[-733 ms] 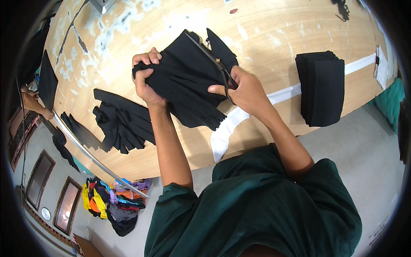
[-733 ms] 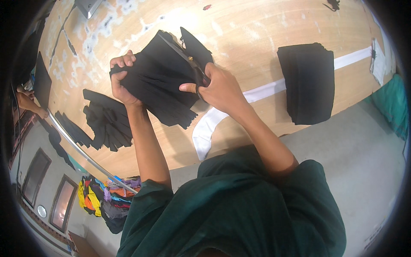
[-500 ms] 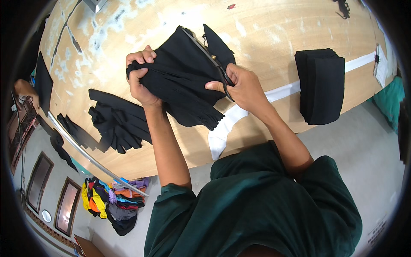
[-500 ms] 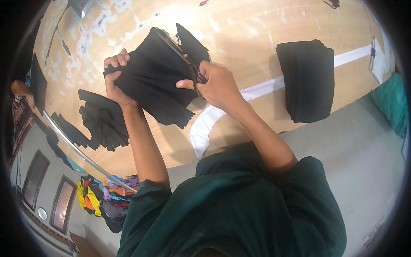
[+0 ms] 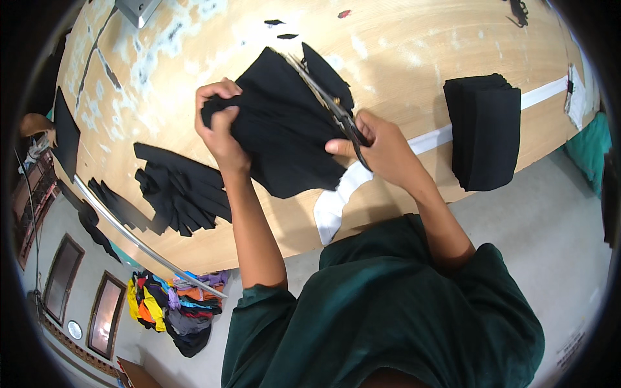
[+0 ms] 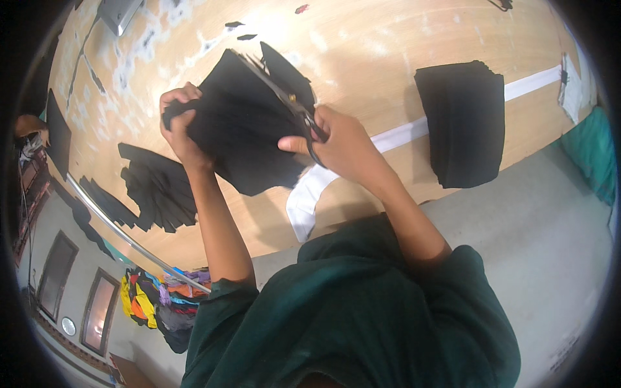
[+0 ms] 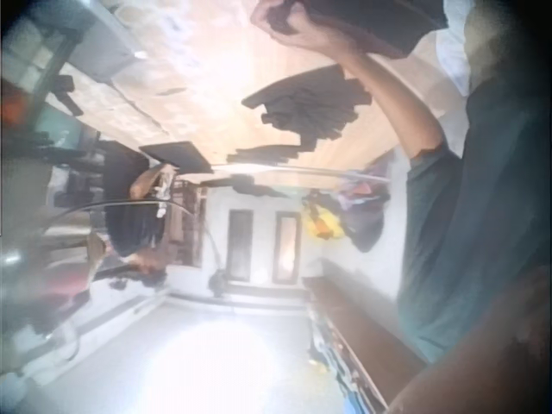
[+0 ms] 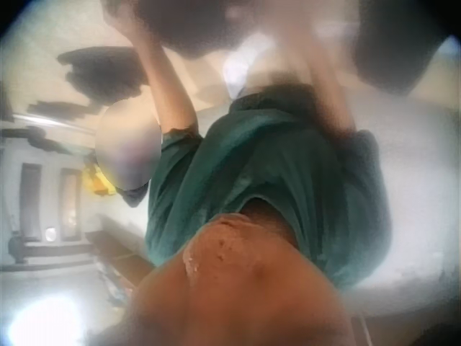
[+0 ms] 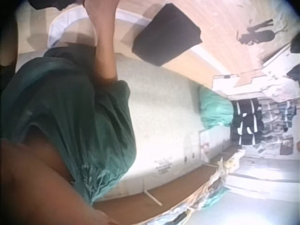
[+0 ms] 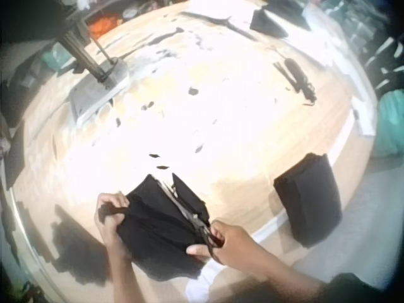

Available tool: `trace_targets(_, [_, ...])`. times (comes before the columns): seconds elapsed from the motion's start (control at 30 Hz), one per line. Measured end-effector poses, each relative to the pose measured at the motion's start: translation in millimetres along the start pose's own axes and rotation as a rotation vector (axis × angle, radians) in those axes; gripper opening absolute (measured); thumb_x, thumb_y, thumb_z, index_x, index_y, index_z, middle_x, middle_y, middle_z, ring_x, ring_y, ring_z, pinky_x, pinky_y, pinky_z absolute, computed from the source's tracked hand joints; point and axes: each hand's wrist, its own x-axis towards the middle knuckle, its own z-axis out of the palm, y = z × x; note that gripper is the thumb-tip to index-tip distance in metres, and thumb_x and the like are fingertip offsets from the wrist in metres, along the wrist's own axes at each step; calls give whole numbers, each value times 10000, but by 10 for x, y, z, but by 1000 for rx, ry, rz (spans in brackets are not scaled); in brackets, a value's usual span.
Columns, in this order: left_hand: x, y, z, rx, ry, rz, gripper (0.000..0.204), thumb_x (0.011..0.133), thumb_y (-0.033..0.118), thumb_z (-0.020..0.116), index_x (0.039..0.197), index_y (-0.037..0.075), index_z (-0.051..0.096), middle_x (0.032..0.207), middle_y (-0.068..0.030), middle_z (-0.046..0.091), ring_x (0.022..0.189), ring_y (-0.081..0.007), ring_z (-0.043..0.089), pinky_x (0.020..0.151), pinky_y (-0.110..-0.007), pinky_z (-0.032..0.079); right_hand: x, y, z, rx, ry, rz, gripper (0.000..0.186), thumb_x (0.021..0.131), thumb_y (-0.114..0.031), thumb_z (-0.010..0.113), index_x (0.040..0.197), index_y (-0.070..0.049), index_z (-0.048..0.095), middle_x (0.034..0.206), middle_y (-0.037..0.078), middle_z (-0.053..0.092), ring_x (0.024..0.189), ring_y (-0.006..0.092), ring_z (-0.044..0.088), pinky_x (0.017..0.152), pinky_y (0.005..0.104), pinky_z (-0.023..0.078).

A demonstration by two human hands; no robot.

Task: The person measures a white fabric strip, writes on a paper, and then cuts black fabric pieces using scissors. They stack the cut pieces and continue cutting more fabric.

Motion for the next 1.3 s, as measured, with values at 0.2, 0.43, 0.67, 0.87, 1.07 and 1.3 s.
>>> trace_targets(0.2, [52, 188, 372, 1143, -74, 73, 404, 979, 343, 776, 1212, 23, 692, 1197, -164, 698, 1155, -305, 637, 1096, -413, 450, -125, 279, -103, 117, -54, 132, 642, 811, -552, 944, 781, -65, 527, 690, 72, 540, 647, 214, 499, 628, 350, 433])
trace_targets(0.43, [95, 136, 475, 1014, -102, -147, 353, 951, 218, 748, 1243, 25, 701, 1232, -134, 701, 1158, -299, 639, 1104, -422, 459, -149, 471, -472, 147, 176, 31, 596, 808, -420, 983, 835, -73, 499, 709, 78, 559, 643, 216, 493, 619, 359, 421])
trace_targets(0.67, [100, 164, 325, 915, -148, -140, 294, 823, 143, 611, 1066, 3, 695, 1287, -154, 636, 1200, -270, 591, 1130, -376, 396, -226, 650, -836, 439, -471, 73, 592, 798, -333, 1011, 790, -80, 475, 704, 3, 471, 671, 100, 429, 584, 306, 335])
trace_targets(0.87, [51, 1, 30, 580, -103, -116, 376, 839, 280, 530, 1046, -14, 640, 1312, -263, 666, 1304, -340, 564, 1196, -489, 373, -166, 857, -684, 233, -389, 69, 625, 763, -438, 1004, 822, -71, 502, 682, 22, 479, 643, 133, 446, 585, 341, 351])
trace_targets(1.07, [48, -9, -83, 441, -146, -116, 379, 867, 298, 555, 1093, -2, 600, 1311, -266, 638, 1298, -352, 569, 1205, -503, 369, -233, 811, -709, 443, -201, 293, 573, 788, -324, 1010, 850, -82, 495, 707, -14, 441, 678, 93, 409, 598, 311, 330])
trace_targets(1.3, [50, -22, -61, 303, -113, -127, 371, 860, 294, 548, 1075, -5, 594, 1270, -257, 643, 1277, -322, 552, 1203, -470, 344, -227, 731, -756, 293, -294, 83, 626, 721, -344, 1046, 818, -86, 484, 693, -8, 451, 667, 112, 388, 607, 319, 314])
